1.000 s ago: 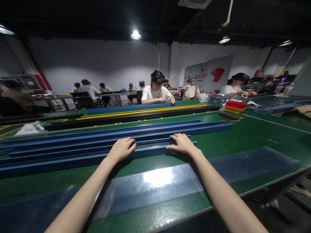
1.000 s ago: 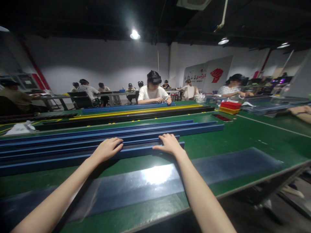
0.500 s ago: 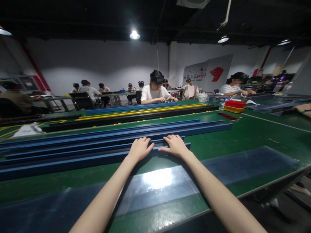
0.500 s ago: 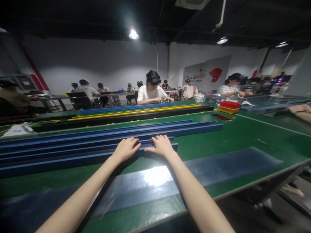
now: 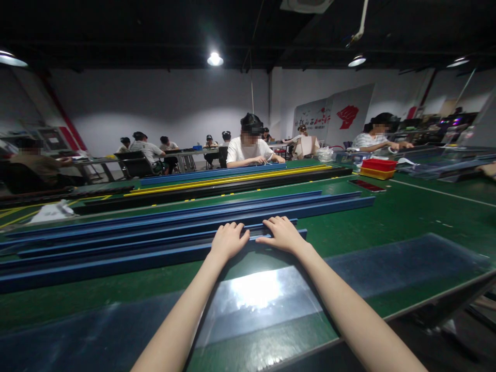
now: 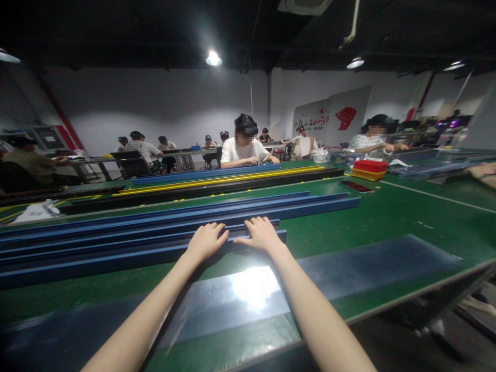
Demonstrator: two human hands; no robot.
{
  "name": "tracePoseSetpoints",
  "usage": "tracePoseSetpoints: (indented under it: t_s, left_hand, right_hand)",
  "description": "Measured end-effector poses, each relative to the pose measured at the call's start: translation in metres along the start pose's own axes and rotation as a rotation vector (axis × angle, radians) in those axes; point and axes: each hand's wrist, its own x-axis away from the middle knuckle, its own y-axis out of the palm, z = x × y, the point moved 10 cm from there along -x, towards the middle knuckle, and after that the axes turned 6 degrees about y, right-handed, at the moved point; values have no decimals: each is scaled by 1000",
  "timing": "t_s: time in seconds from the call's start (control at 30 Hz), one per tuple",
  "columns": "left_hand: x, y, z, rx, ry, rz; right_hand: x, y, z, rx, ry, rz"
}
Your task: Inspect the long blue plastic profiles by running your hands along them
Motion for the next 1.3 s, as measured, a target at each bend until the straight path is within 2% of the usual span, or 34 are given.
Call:
tracePoseSetpoints:
  t_s: [1.3]
  left_hand:
    - [3, -3, 0, -1, -3, 20]
  right_hand:
    - [1, 2, -2, -17, -18, -37]
